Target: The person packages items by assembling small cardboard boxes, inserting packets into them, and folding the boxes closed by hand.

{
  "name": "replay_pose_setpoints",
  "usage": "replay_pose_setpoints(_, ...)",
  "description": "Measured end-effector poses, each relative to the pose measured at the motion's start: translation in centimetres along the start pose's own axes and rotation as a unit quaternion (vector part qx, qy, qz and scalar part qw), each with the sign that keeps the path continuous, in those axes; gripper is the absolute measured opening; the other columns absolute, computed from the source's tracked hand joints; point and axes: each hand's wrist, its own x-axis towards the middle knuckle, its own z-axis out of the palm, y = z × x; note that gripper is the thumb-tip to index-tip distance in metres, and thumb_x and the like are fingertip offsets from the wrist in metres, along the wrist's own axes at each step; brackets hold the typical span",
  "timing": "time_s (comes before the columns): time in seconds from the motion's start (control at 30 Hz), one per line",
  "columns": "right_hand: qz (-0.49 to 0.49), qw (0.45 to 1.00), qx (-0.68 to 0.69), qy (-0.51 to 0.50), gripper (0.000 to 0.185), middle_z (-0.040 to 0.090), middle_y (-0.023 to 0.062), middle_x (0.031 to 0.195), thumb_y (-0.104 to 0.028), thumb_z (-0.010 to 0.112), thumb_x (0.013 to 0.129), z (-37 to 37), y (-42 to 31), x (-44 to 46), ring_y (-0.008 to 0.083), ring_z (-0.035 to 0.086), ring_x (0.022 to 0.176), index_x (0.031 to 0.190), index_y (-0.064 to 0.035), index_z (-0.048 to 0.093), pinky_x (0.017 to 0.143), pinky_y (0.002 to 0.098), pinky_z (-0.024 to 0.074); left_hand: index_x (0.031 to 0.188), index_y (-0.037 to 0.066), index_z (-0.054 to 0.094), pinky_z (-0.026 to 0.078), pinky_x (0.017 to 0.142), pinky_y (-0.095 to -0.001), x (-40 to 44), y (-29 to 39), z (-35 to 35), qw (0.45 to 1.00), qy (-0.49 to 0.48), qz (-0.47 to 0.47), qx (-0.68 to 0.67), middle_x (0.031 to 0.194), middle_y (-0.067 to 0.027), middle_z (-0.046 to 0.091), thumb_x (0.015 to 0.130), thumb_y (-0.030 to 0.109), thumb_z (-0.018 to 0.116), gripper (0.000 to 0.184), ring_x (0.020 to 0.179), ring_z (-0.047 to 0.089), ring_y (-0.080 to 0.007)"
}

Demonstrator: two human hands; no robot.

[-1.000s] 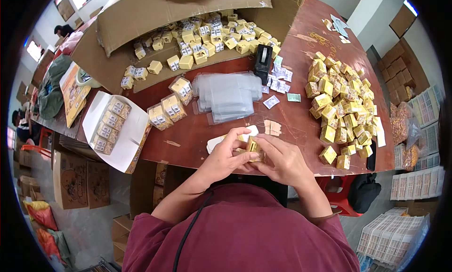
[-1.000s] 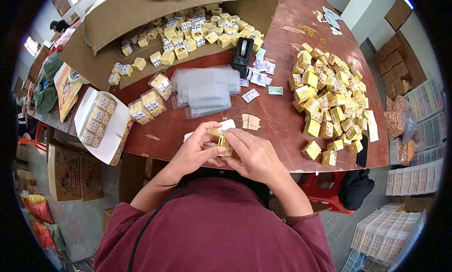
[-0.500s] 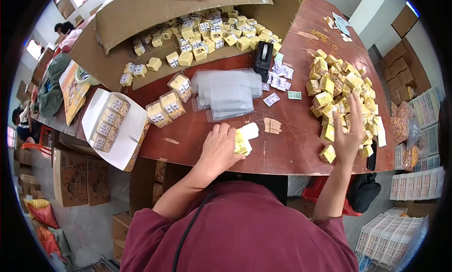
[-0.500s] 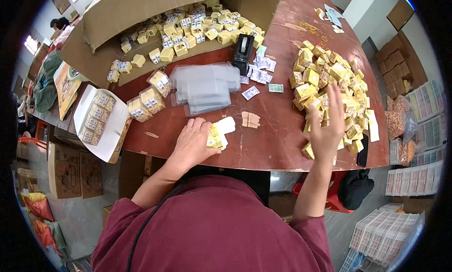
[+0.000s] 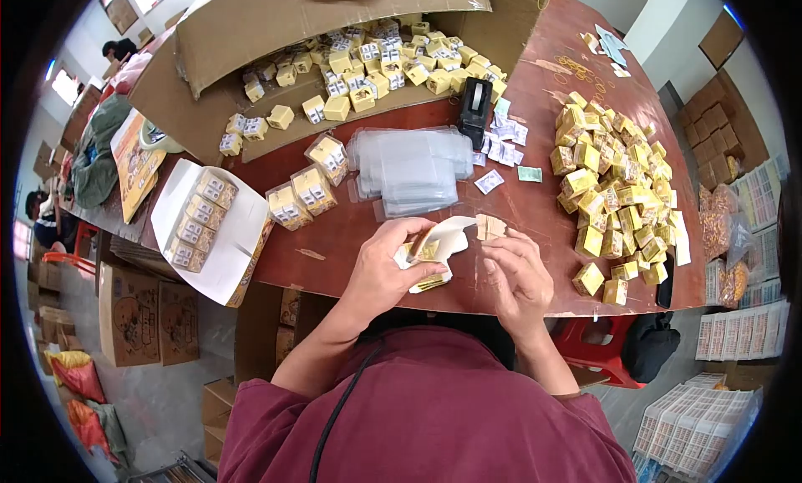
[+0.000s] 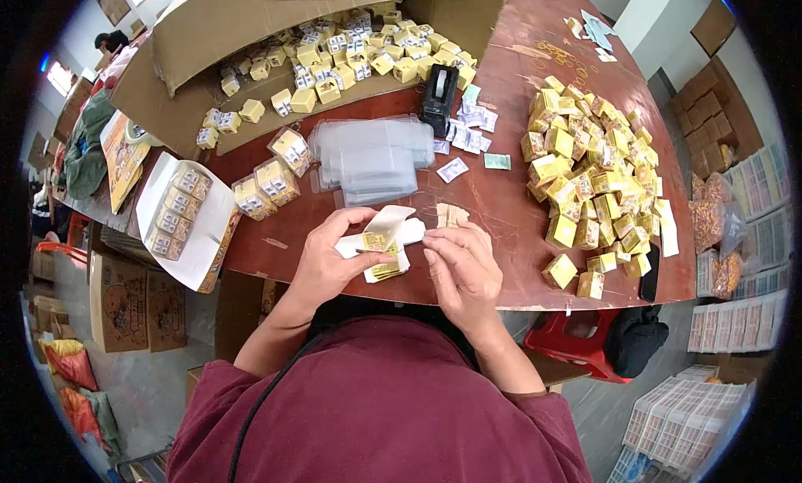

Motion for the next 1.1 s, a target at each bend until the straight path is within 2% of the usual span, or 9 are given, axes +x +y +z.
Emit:
replay_pose_setpoints(0.2,-0.080,0.991,-0.084,-0.062,0.029,0.077,0.0041,0.121,-0.016,0.081,0.087,-0.5,-2.5,1.5,0.0260,0.068,0.116,0.114,-0.0076,0.079,0.118,0.0496,0.0377,0.128,-0.002,0.066,0.058,0.098,-0.0360,-0.6,2.2,1.1,0.996,-0.028,-0.003,-0.083,0.121,-0.0122,0.074,0.080,0.014,0.096,0.059,0.114,0.071,-0.0211)
replay_pose_setpoints(0.3,-0.101,0.984,-0.099,-0.108,0.028,0.072,0.0101,0.133,-0.019,0.082,0.087,-1.2,-2.2,1.6,0.0294,0.065,0.122,0.112,-0.0084,0.080,0.118,0.0513,0.0367,0.124,-0.001,0.065,0.057,0.100,-0.0365,-1.2,2.1,2.7,0.980,0.028,0.030,-0.195,0.121,-0.0109,0.071,0.081,0.013,0.095,0.054,0.117,0.069,-0.0210)
replay_pose_setpoints(0.43,-0.034,0.997,-0.046,-0.050,0.024,0.062,0.0187,0.144,-0.021,0.083,0.086,-1.0,-2.5,1.6,0.0369,0.058,0.132,0.107,-0.0082,0.080,0.119,0.0545,0.0359,0.122,0.006,0.066,0.057,0.094,-0.0394,-0.5,2.1,1.9,0.980,-0.014,0.195,-0.047,0.121,-0.0147,0.067,0.079,0.011,0.094,0.052,0.110,0.069,-0.0284)
replay_pose_setpoints(0.5,0.005,0.998,0.023,-0.051,0.022,0.057,0.0216,0.147,-0.020,0.082,0.086,-0.8,-2.1,1.3,0.0405,0.053,0.137,0.105,-0.0078,0.080,0.120,0.0565,0.0357,0.123,0.008,0.067,0.057,0.089,-0.0405,-0.9,1.8,2.0,0.979,-0.011,0.201,-0.002,0.119,-0.0161,0.067,0.078,0.013,0.094,0.052,0.107,0.070,-0.0314)
replay_pose_setpoints(0.67,0.003,0.991,0.123,-0.045,0.019,0.071,0.0196,0.122,-0.004,0.083,0.085,-0.7,-1.5,1.3,0.0382,0.069,0.120,0.102,-0.0010,0.075,0.118,0.0586,0.0452,0.124,0.003,0.064,0.059,0.089,-0.0376,-0.3,2.7,1.6,0.977,-0.063,0.203,-0.029,0.122,-0.0149,0.067,0.084,0.013,0.092,0.050,0.109,0.071,-0.0280)
replay_pose_setpoints(0.73,0.020,0.987,0.162,-0.001,0.018,0.075,0.0179,0.115,0.001,0.082,0.085,-0.4,-1.4,1.2,0.0364,0.073,0.114,0.101,0.0004,0.074,0.116,0.0583,0.0479,0.126,0.002,0.062,0.059,0.093,-0.0360,-1.2,1.9,2.1,0.982,-0.059,0.109,-0.140,0.125,-0.0140,0.067,0.086,0.012,0.091,0.050,0.112,0.070,-0.0252)
replay_pose_setpoints(0.83,0.058,0.971,0.231,0.011,0.020,0.075,0.0163,0.113,0.003,0.081,0.086,0.0,-1.1,0.2,0.0345,0.075,0.113,0.106,0.0016,0.076,0.114,0.0555,0.0508,0.134,0.000,0.058,0.059,0.099,-0.0362,-1.4,1.6,1.9,0.982,-0.073,0.049,-0.169,0.131,-0.0142,0.066,0.088,0.006,0.088,0.055,0.117,0.069,-0.0214)
replay_pose_setpoints(0.9,-0.002,0.989,0.144,-0.038,0.025,0.075,0.0157,0.113,0.002,0.082,0.087,-0.8,-1.2,0.7,0.0338,0.075,0.114,0.112,0.0009,0.078,0.112,0.0524,0.0534,0.141,-0.001,0.055,0.058,0.103,-0.0372,-1.1,1.7,1.4,0.984,-0.092,0.038,-0.146,0.135,-0.0147,0.066,0.089,0.000,0.085,0.060,0.120,0.067,-0.0190)
replay_pose_setpoints(1.1,0.057,0.985,0.144,-0.074,0.031,0.076,0.0186,0.125,-0.005,0.085,0.087,-1.7,-1.7,0.9,0.0339,0.075,0.118,0.118,-0.0018,0.081,0.108,0.0445,0.0582,0.131,0.003,0.064,0.059,0.095,-0.0364,-0.7,2.0,1.4,0.989,-0.062,0.129,-0.032,0.123,-0.0149,0.070,0.088,0.009,0.087,0.049,0.112,0.072,-0.0249)
